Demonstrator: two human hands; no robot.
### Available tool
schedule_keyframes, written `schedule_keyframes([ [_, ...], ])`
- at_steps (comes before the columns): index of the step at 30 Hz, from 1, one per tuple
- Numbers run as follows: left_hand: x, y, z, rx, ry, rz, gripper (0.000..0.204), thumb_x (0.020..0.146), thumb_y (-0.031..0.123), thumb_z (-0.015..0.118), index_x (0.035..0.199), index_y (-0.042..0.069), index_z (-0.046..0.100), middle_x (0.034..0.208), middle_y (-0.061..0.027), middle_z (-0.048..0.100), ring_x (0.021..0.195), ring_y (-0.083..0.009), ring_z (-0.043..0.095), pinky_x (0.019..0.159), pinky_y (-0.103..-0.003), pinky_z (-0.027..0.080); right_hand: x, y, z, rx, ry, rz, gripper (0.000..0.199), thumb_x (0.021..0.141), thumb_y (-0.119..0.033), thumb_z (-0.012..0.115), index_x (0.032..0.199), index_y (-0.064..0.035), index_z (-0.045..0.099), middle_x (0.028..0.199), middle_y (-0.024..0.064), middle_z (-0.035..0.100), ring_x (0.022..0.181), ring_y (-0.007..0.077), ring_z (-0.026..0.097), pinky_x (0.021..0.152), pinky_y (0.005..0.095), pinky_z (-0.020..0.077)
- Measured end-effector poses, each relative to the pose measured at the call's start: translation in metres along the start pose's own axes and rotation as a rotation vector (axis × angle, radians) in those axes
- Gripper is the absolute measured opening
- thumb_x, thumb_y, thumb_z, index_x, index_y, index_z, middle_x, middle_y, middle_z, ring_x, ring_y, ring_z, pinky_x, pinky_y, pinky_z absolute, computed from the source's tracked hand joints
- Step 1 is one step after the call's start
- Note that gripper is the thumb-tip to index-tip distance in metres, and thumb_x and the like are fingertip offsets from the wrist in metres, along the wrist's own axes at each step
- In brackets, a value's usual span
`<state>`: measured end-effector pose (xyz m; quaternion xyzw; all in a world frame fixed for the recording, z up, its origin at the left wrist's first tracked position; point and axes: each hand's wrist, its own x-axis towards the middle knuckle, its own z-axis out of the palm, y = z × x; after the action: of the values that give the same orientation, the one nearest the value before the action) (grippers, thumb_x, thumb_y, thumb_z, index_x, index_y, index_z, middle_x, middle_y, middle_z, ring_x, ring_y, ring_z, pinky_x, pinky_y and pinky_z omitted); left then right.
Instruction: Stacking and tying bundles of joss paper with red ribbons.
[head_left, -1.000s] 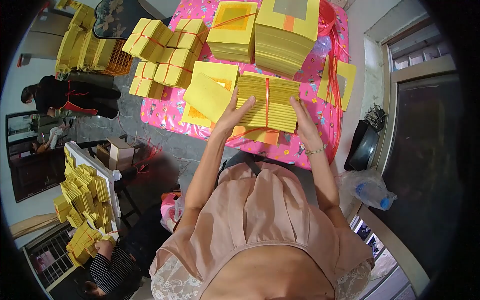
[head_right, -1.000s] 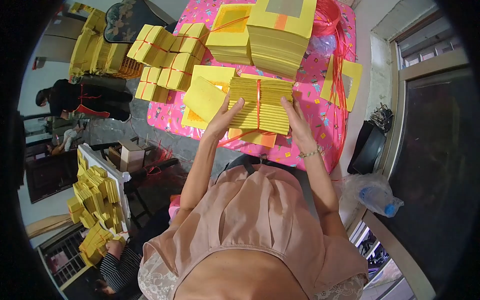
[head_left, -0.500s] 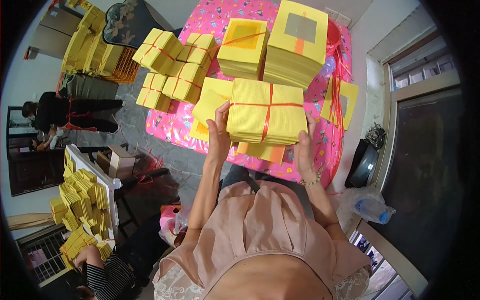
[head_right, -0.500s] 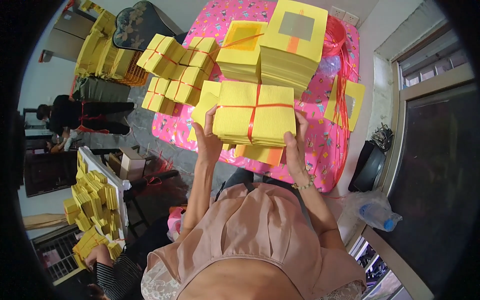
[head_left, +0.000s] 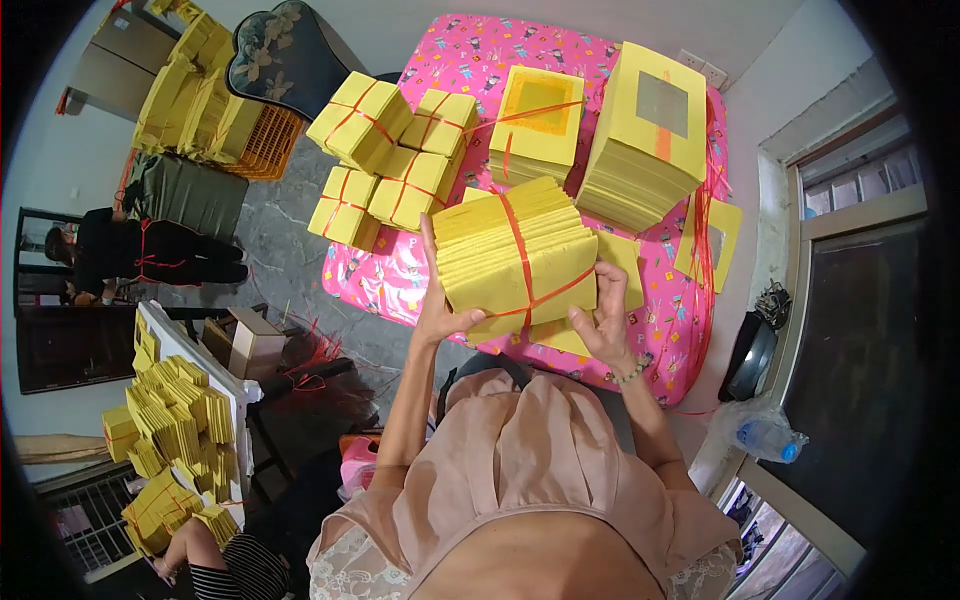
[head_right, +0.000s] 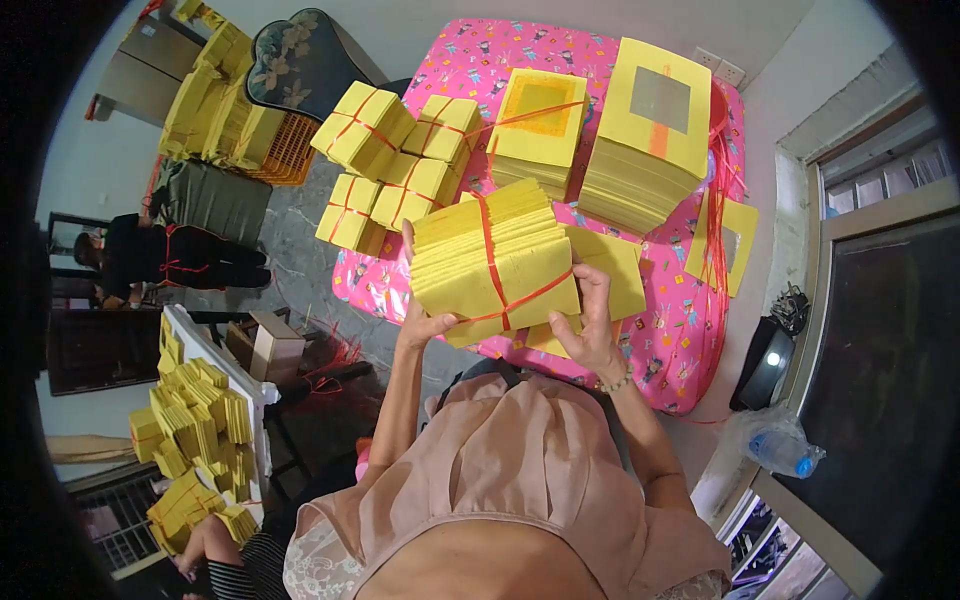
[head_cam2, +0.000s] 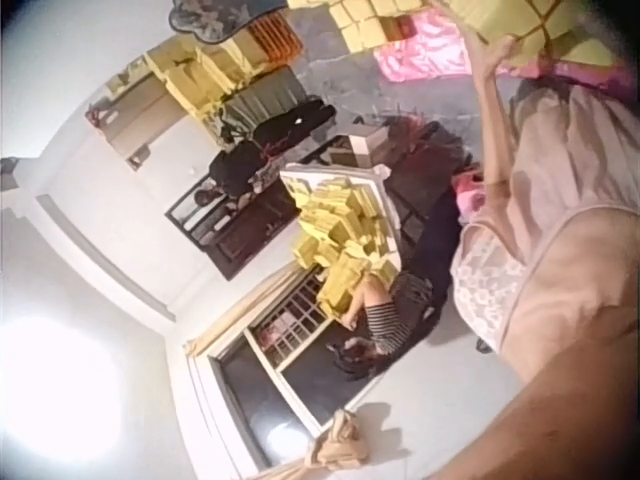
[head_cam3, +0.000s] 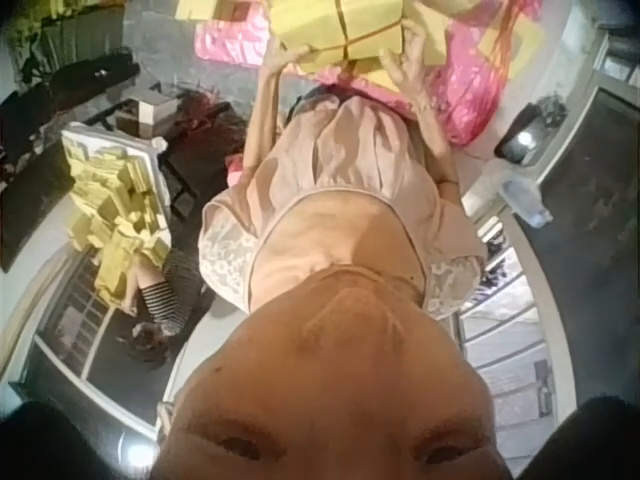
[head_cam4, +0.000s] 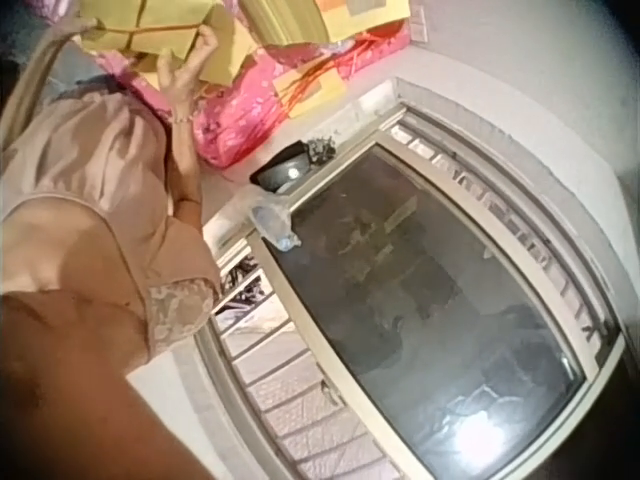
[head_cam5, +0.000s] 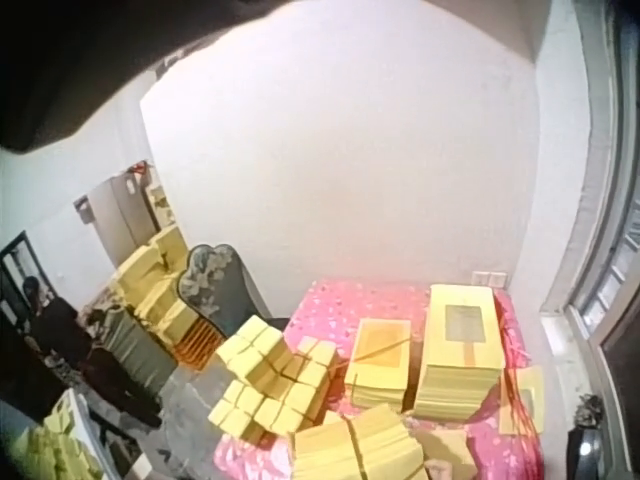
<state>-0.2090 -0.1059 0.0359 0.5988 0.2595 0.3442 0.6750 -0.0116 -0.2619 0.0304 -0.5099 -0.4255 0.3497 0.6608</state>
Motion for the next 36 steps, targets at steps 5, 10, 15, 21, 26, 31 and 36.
schedule_keyframes([
  [5, -0.004, -0.019, -0.013, 0.288, 0.078, 0.257, 0.151, 0.053, 0.056, 0.084, 0.150, 0.004, -0.020, 0.158, -0.0205, 0.001, 0.144, -0.0324, 0.018, 0.116, -0.043, 0.022, 0.030, -0.003, 0.009, 0.107, -0.031, 0.057, 0.062, 0.083, -0.013, 0.063, 0.133, -0.0026, 0.027, 0.139, 0.0169, 0.039, 0.130, 0.0247, 0.039, 0.110, 0.0403, 0.0293],
  [10, -0.017, -0.035, -0.015, 0.562, 0.159, 0.418, 0.150, 0.053, 0.035, 0.089, 0.149, 0.005, -0.020, 0.152, -0.0212, 0.015, 0.139, -0.0346, 0.029, 0.115, -0.048, 0.020, 0.056, 0.012, 0.011, 0.119, -0.035, 0.017, 0.061, 0.083, -0.027, 0.068, 0.128, -0.0018, 0.037, 0.134, 0.0161, 0.046, 0.126, 0.0227, 0.043, 0.108, 0.0369, 0.0303],
  [15, -0.022, -0.086, -0.018, 0.549, 0.188, 0.540, 0.143, 0.058, 0.031, 0.090, 0.149, 0.008, -0.019, 0.147, -0.0207, 0.021, 0.132, -0.0358, 0.038, 0.111, -0.050, 0.023, 0.070, 0.018, 0.035, 0.212, 0.036, 0.054, 0.047, 0.090, -0.022, 0.062, 0.127, -0.0031, 0.039, 0.135, 0.0149, 0.049, 0.123, 0.0205, 0.046, 0.107, 0.0351, 0.0320],
  [21, -0.037, -0.110, -0.023, 0.582, 0.276, 0.501, 0.147, 0.054, 0.041, 0.092, 0.150, 0.008, -0.014, 0.142, -0.0221, 0.021, 0.132, -0.0383, 0.029, 0.109, -0.052, 0.022, 0.077, 0.045, 0.046, 0.034, 0.080, 0.134, 0.036, 0.092, -0.016, 0.058, 0.123, -0.0017, 0.047, 0.119, 0.0080, 0.053, 0.115, 0.0158, 0.047, 0.103, 0.0316, 0.0328],
  [26, -0.049, -0.066, -0.047, 0.558, 0.232, 0.384, 0.129, 0.060, 0.041, 0.087, 0.150, 0.002, 0.003, 0.141, -0.0236, 0.028, 0.129, -0.0381, 0.034, 0.109, -0.049, 0.025, 0.082, 0.049, 0.053, -0.184, 0.146, 0.031, 0.040, 0.088, -0.019, 0.068, 0.120, -0.0012, 0.053, 0.115, 0.0078, 0.059, 0.110, 0.0160, 0.052, 0.097, 0.0308, 0.0398],
  [31, 0.027, 0.001, -0.079, 0.831, 0.159, 0.554, 0.073, 0.072, 0.025, 0.077, 0.135, 0.001, 0.048, 0.124, -0.0171, 0.053, 0.115, -0.0344, 0.049, 0.099, -0.045, 0.037, 0.091, 0.043, 0.069, -0.442, 0.202, 0.109, 0.043, 0.078, -0.027, 0.080, 0.109, -0.0027, 0.063, 0.101, 0.0076, 0.063, 0.097, 0.0187, 0.057, 0.088, 0.0328, 0.0454],
  [36, 0.127, 0.035, -0.053, 0.864, -0.199, 0.488, 0.063, 0.072, 0.030, 0.079, 0.127, 0.009, 0.059, 0.122, -0.0132, 0.059, 0.114, -0.0316, 0.054, 0.098, -0.042, 0.039, 0.096, 0.041, 0.070, -0.412, 0.185, 0.151, 0.040, 0.078, -0.025, 0.081, 0.106, -0.0026, 0.063, 0.099, 0.0070, 0.062, 0.095, 0.0188, 0.058, 0.087, 0.0321, 0.0456],
])
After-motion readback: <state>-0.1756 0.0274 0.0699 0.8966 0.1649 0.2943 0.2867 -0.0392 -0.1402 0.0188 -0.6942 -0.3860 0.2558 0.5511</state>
